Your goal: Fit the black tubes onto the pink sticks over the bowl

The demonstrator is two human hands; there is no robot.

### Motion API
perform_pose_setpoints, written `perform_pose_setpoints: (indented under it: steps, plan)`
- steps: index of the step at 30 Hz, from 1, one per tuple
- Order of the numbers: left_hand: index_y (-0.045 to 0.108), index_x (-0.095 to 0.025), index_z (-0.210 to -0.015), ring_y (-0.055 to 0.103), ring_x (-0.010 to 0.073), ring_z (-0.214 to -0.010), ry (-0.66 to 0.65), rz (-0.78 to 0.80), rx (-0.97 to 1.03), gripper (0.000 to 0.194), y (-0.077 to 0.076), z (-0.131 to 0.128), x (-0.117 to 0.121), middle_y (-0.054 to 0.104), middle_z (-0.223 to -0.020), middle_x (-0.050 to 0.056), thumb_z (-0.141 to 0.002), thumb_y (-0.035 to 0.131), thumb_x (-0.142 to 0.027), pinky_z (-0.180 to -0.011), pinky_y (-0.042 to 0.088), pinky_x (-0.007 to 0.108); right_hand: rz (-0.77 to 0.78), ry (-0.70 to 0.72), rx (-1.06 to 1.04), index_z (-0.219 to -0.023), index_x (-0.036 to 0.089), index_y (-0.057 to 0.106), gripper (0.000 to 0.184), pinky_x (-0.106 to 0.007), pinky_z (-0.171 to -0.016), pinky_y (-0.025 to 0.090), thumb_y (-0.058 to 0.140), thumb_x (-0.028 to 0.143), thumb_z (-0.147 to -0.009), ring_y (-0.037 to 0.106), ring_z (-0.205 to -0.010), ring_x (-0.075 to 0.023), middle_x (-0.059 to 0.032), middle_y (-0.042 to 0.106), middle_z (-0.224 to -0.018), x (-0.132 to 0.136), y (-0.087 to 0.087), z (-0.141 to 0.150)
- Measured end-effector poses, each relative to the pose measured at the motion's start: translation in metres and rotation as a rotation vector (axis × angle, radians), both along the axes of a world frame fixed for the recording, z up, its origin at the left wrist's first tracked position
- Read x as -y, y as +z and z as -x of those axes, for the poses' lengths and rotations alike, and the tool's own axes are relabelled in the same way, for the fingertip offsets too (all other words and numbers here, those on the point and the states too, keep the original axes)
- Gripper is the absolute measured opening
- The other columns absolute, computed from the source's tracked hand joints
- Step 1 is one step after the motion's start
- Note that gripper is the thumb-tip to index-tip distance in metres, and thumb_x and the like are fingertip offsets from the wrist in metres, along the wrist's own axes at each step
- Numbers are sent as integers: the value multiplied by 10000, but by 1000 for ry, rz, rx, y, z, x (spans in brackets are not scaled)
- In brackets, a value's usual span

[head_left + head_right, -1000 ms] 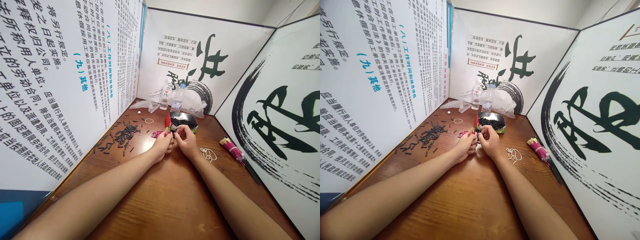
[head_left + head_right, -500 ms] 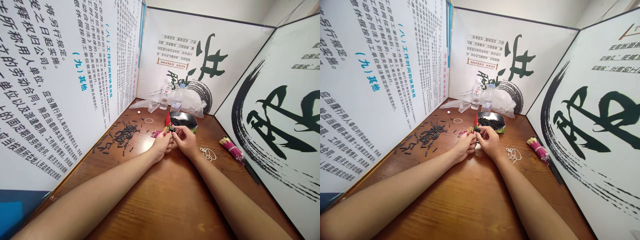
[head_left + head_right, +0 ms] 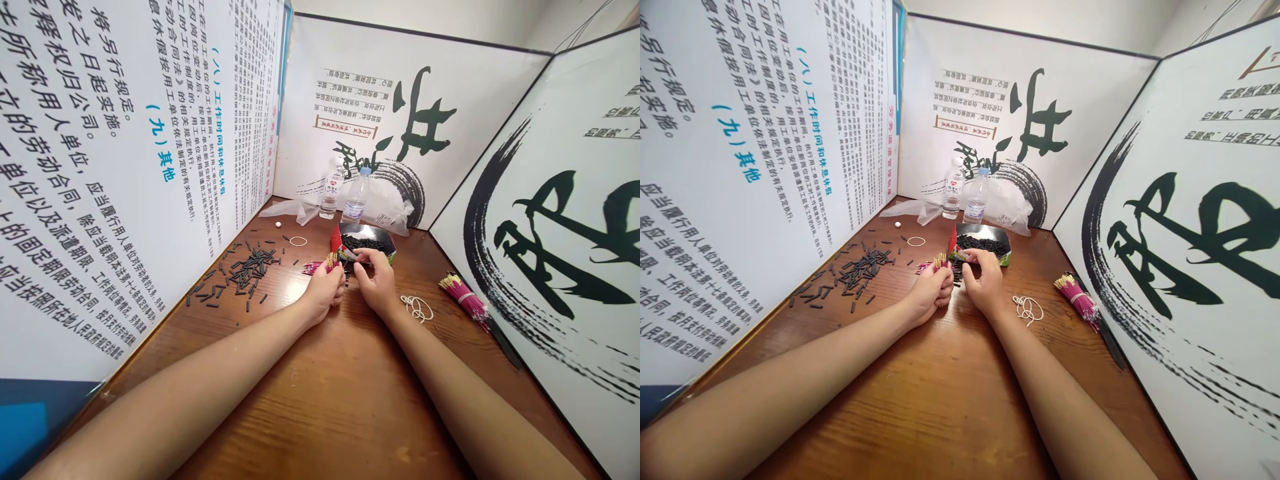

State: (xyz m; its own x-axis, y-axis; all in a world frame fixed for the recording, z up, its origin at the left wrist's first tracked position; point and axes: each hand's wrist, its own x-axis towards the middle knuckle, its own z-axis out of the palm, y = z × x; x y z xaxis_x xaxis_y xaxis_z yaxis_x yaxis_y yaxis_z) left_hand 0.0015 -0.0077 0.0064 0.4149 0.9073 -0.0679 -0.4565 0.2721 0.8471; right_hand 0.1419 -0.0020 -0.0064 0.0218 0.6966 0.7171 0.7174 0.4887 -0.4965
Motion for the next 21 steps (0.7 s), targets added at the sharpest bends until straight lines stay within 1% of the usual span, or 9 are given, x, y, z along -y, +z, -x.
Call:
perform_pose_setpoints:
  steps: [2,3,5,6,9,13,17,21]
  plan:
    - [326,-222,-762,175,17,-361,1,7,-2,213,1,0,0,304,-542,-111,-775,538,-217,-360,88,167,17,-154,84,-1005,175,630,230,-385,-887,403,506,215,-817,538,-951,-231,-71,652,-947,-2,0,-3]
    - [328,-221,-762,174,17,-360,3,11,-5,208,1,-1,0,301,-540,-111,-775,536,-217,-360,86,167,52,-224,131,-1013,171,635,245,-400,-910,383,510,210,-806,525,-1004,-248,-80,659,-992,-3,-1,-4]
    - [331,-221,-757,168,18,-355,4,17,-12,198,0,-1,0,296,-533,-111,-778,528,-220,-354,85,168,159,-322,229,-1052,169,640,286,-418,-926,358,523,216,-795,492,-1087,-276,-91,655,-1075,-4,-3,-5]
    - [330,-221,-753,165,20,-353,3,17,-12,195,0,-1,0,297,-530,-111,-782,522,-223,-351,86,169,215,-349,278,-1074,171,641,305,-423,-930,349,528,225,-796,475,-1117,-285,-94,648,-1110,-5,-4,-4]
    - [325,-224,-749,168,25,-347,-6,11,-1,187,-2,-1,-1,312,-529,-108,-785,509,-218,-342,92,174,343,-378,400,-1114,178,641,333,-429,-953,322,531,249,-808,436,-1175,-294,-96,627,-1186,-4,-6,-2]
    - [328,-226,-747,178,27,-342,-15,0,-17,184,-3,0,-2,314,-517,-107,-771,508,-201,-345,89,176,440,-382,492,-1072,185,662,298,-424,-946,309,513,276,-830,418,-1195,-288,-83,633,-1208,-2,-4,1]
    - [334,-227,-755,184,25,-339,-30,-14,-12,195,-2,0,-1,336,-518,-105,-764,529,-217,-351,86,177,490,-387,533,-1065,191,668,295,-413,-913,319,494,291,-850,442,-1152,-277,-75,643,-1209,-1,0,3]
    - [343,-230,-776,180,23,-345,-36,-10,-10,222,-2,0,0,337,-530,-108,-756,564,-236,-360,84,174,497,-390,538,-1076,194,667,300,-399,-894,328,483,290,-860,460,-1119,-268,-76,647,-1203,-1,0,3]
